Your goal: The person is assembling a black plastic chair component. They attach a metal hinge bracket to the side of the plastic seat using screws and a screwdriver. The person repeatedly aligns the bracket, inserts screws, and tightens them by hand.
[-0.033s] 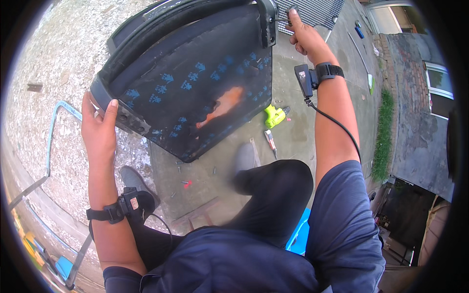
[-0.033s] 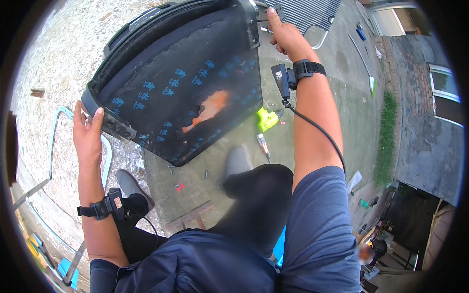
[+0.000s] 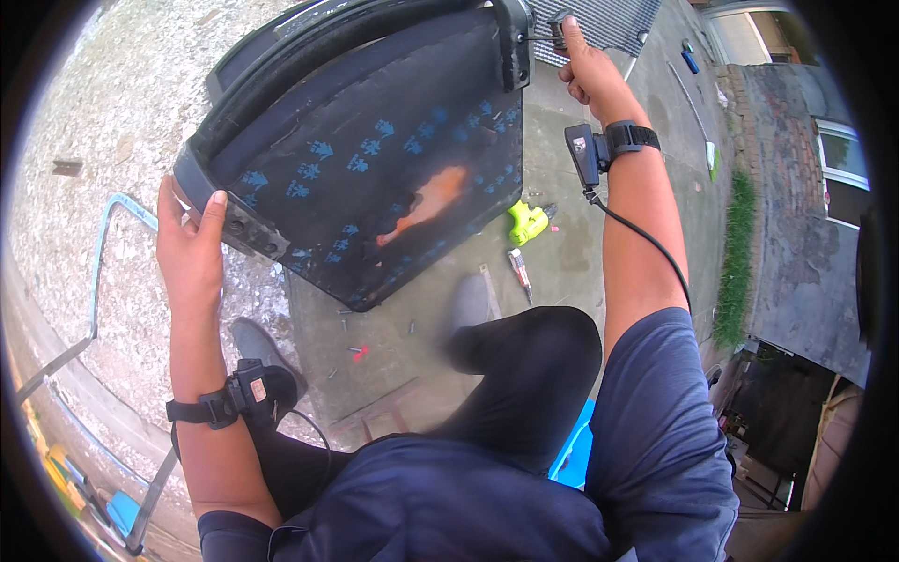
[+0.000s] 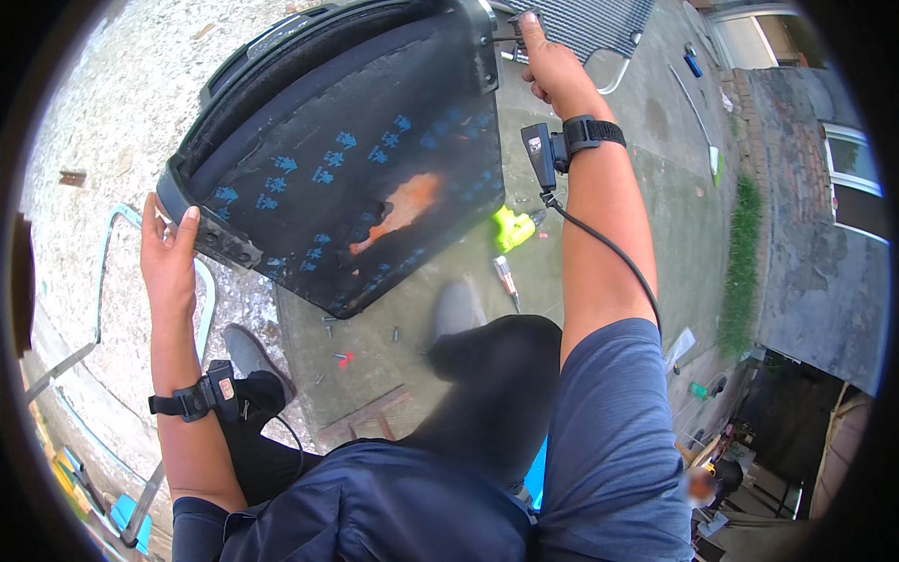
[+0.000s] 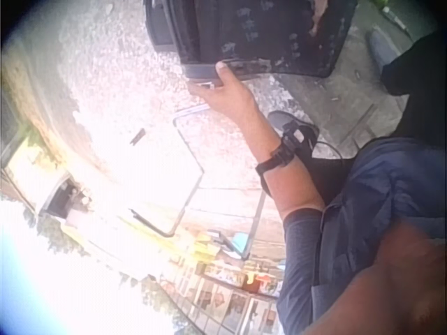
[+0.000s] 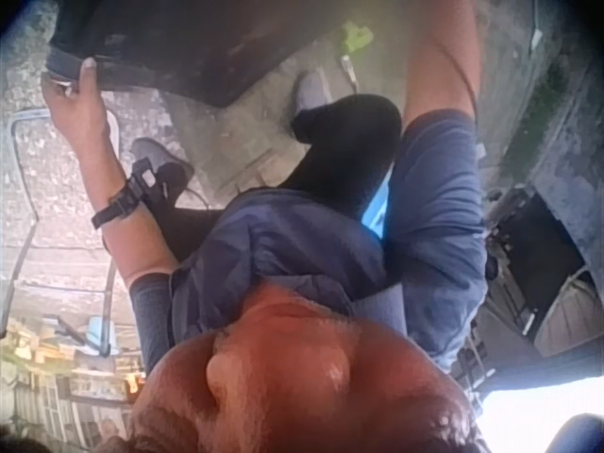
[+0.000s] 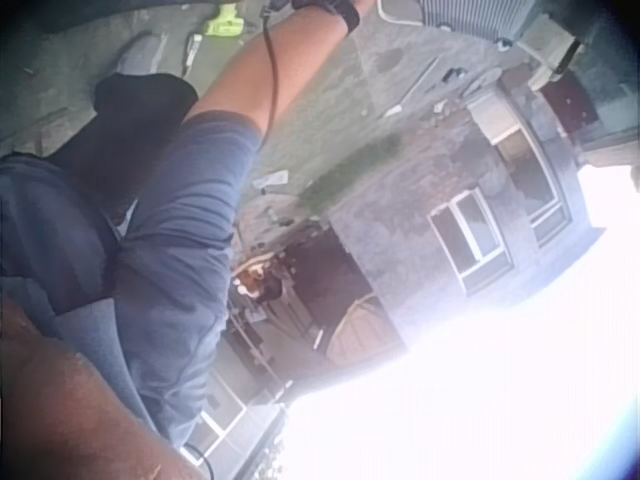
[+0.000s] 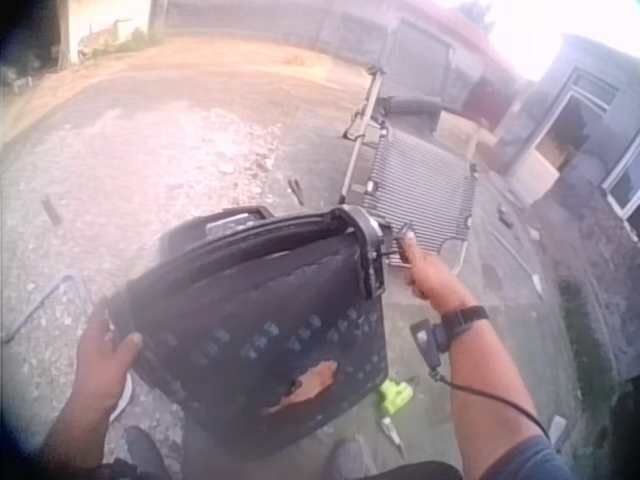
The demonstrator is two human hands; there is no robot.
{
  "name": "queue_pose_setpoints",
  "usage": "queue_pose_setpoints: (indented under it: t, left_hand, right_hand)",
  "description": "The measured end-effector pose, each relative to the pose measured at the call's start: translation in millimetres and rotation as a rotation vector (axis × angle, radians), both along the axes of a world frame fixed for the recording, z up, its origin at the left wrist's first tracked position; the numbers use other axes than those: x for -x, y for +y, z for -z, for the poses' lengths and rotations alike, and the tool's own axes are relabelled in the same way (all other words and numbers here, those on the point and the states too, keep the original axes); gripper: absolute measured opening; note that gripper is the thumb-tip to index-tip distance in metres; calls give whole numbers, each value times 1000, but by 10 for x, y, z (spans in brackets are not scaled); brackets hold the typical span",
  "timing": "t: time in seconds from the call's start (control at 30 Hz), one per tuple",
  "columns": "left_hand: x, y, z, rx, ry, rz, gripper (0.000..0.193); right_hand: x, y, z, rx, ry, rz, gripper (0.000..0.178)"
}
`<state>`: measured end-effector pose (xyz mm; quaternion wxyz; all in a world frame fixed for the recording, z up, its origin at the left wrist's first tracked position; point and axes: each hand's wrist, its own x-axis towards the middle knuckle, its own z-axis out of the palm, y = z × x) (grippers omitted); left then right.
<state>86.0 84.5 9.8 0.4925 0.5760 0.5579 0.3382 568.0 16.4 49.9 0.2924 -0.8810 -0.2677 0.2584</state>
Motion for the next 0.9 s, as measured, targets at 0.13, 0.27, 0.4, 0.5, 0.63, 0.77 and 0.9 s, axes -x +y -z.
queue_pose_setpoints:
  t: [0.13,0.27,0.4,0.5,0.63,0.77,0.9]
  left_hand:
    - [32,18,38,1,6,2,74]
    - [-5,12,41,10,1,6,75]
    - [47,13,65,1,16,-9,75]
    - [65,20,57,1,-3,-4,74]
    - [15,12,54,1,-26,14,74]
    - [33,15,81,-15,-3,3,74]
    - [38,13,57,-29,13,-4,74]
  right_hand:
    - [-61,76,-97,-341,312,208,72]
    - [-224,171,-315,-409,362,40,66]
    - [235,212,-442,-125,143,-483,89]
    - [489,68,-370,300,8,-480,77]
    - [129,-112,-204,338,-169,-313,85]
    - [106,-15,-101,292,-166,-220,95]
    - [90,-59,40,-7,150,69,80]
